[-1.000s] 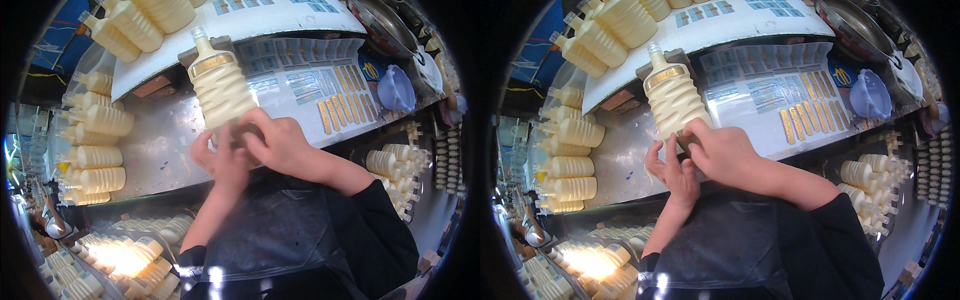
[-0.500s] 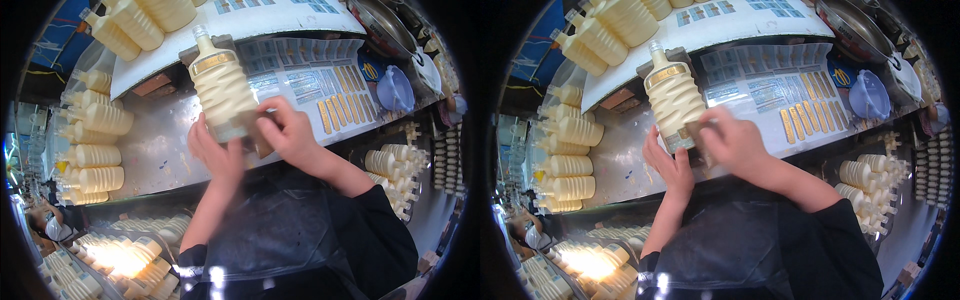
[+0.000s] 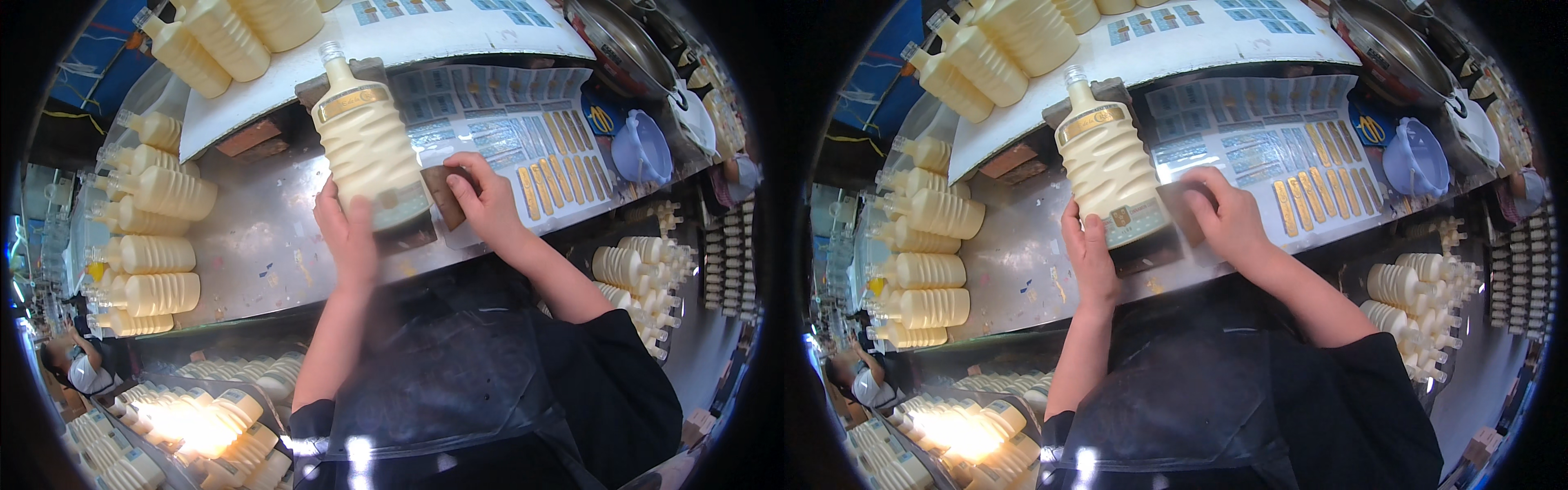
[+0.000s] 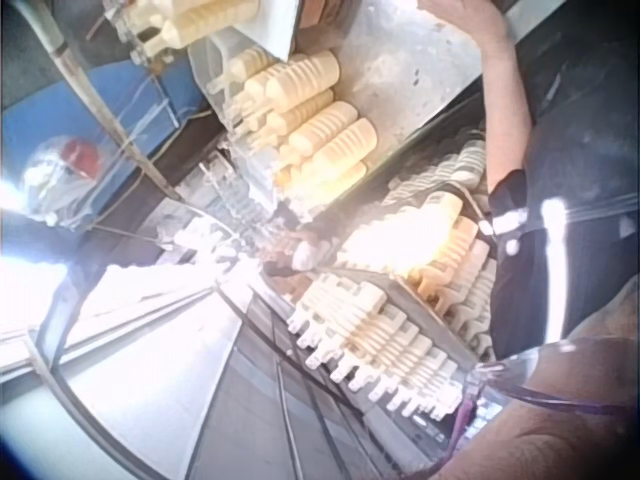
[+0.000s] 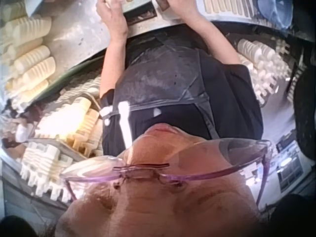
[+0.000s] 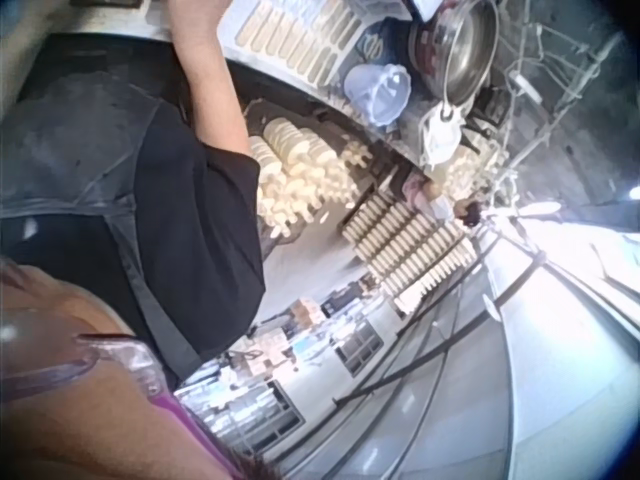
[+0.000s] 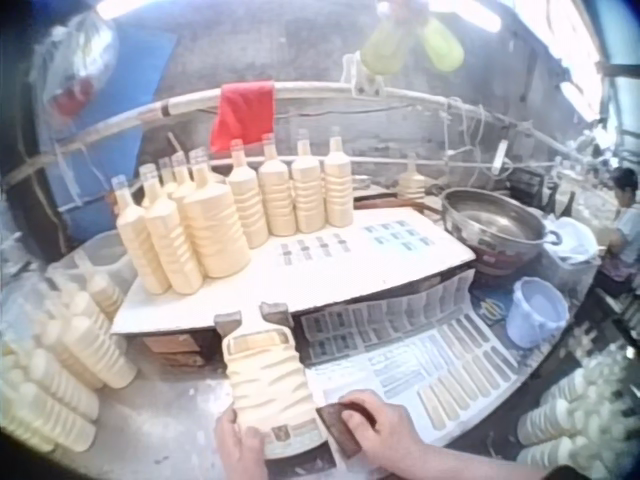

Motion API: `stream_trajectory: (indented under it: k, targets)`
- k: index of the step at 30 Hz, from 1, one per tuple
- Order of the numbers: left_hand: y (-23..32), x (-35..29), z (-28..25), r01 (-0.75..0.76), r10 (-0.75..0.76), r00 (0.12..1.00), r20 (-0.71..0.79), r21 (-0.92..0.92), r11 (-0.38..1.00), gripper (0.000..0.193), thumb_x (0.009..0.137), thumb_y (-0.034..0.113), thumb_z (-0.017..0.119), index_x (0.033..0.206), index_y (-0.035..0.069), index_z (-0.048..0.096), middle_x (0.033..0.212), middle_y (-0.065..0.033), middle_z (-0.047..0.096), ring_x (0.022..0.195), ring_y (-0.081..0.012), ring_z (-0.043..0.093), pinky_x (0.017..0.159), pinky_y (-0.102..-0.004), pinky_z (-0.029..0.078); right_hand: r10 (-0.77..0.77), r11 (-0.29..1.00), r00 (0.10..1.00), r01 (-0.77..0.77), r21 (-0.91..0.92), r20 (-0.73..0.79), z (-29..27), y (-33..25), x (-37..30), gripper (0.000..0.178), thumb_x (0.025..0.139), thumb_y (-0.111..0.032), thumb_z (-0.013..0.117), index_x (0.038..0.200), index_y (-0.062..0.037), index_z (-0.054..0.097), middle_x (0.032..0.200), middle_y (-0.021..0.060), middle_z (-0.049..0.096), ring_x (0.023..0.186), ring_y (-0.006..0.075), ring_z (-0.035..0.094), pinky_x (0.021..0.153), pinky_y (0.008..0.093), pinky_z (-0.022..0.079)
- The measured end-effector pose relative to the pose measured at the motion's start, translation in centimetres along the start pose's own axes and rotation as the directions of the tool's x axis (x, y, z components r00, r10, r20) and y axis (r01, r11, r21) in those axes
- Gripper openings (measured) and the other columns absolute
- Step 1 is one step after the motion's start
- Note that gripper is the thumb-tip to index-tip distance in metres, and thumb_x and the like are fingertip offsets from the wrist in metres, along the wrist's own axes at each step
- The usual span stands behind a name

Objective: The person applies rectangular labels to the sides of white plastic bottles. They pick up a bottle, smooth a label onto its surface, and place the finished bottle on a nearby shelf. The process is repeated for multiple bottles.

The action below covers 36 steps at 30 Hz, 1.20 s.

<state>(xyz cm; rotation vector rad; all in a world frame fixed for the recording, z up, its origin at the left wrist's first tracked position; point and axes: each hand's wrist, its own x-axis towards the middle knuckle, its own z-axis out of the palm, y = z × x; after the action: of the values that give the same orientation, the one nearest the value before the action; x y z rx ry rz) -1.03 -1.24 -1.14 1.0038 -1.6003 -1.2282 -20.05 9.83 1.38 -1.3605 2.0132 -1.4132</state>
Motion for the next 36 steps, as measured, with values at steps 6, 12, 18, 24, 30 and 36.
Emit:
stream_trajectory:
  k: [6, 12, 18, 24, 30, 36]
  targets:
    - [-0.2, 0.2, -0.8, 0.135, -0.107, 0.988, 0.112, -0.286, 0.949, 0.059, 0.102, 0.031, 0.06, 0.148, -0.002, 0.043, 0.149, -0.0178, 0.043, 0.141, -0.0271, 0.04, 0.119, -0.0402, 0.031, -0.238, 0.966, 0.967, 0.225, -0.13, -0.089, -0.2, -2.1, -0.6, 0.023, 0.089, -0.003, 0.073, 0.111, -0.0032, 0.067, 0.099, 0.0108, 0.074, 0.091, 0.022, 0.073, 0.075, 0.0328, 0.055]
    - [-1.1, 0.4, -1.4, 0.146, -0.12, 0.987, 0.104, -0.305, 0.941, 0.055, 0.102, 0.026, 0.061, 0.147, -0.002, 0.046, 0.147, -0.0164, 0.048, 0.136, -0.0248, 0.046, 0.116, -0.0387, 0.035, -0.669, 0.702, 0.741, 0.656, -0.277, 0.059, 0.4, -6.1, -1.4, 0.034, 0.073, 0.003, 0.074, 0.105, -0.0061, 0.071, 0.101, 0.0074, 0.074, 0.087, 0.0263, 0.072, 0.074, 0.0338, 0.053]
    - [0.3, 0.6, -1.4, 0.271, -0.242, 0.962, 0.123, -0.48, 0.834, 0.043, 0.106, 0.018, 0.055, 0.143, -0.004, 0.053, 0.137, -0.0143, 0.061, 0.123, -0.0189, 0.058, 0.106, -0.0331, 0.047, -0.701, 0.524, 0.63, 0.772, -0.359, 0.334, 2.6, -8.7, -0.7, 0.033, 0.077, -0.012, 0.067, 0.109, -0.0051, 0.069, 0.105, 0.0059, 0.066, 0.093, 0.0186, 0.066, 0.074, 0.0297, 0.046]
    - [0.9, 0.8, -2.5, 0.351, -0.311, 0.935, 0.171, -0.573, 0.74, 0.042, 0.108, 0.022, 0.053, 0.141, -0.004, 0.054, 0.135, -0.0145, 0.062, 0.123, -0.0196, 0.059, 0.105, -0.0347, 0.048, -0.713, 0.428, 0.564, 0.821, -0.378, 0.417, 4.9, -11.6, 0.4, 0.026, 0.076, -0.012, 0.063, 0.099, -0.0025, 0.066, 0.085, 0.0048, 0.057, 0.077, 0.0213, 0.057, 0.069, 0.0331, 0.042]
    - [-0.8, 1.2, -3.7, 0.411, -0.341, 0.91, 0.234, -0.609, 0.678, 0.054, 0.112, 0.037, 0.038, 0.143, -0.005, 0.052, 0.142, -0.0161, 0.058, 0.137, -0.0274, 0.049, 0.118, -0.0394, 0.035, -0.611, 0.257, 0.528, 0.837, -0.484, 0.589, 8.4, -10.6, -1.0, 0.012, 0.076, -0.013, 0.062, 0.085, -0.0067, 0.065, 0.078, 0.008, 0.061, 0.075, 0.0248, 0.06, 0.066, 0.0378, 0.045]
    - [-2.2, -0.3, -3.9, 0.303, -0.17, 0.943, 0.285, -0.533, 0.79, 0.071, 0.104, 0.049, 0.051, 0.152, -0.002, 0.041, 0.148, -0.015, 0.051, 0.134, -0.0263, 0.051, 0.114, -0.0431, 0.041, -0.593, 0.676, 0.75, 0.661, -0.325, 0.293, 4.6, -10.4, 0.9, 0.014, 0.083, -0.011, 0.063, 0.096, -0.0064, 0.064, 0.075, 0.0087, 0.063, 0.069, 0.0282, 0.067, 0.058, 0.0411, 0.051]
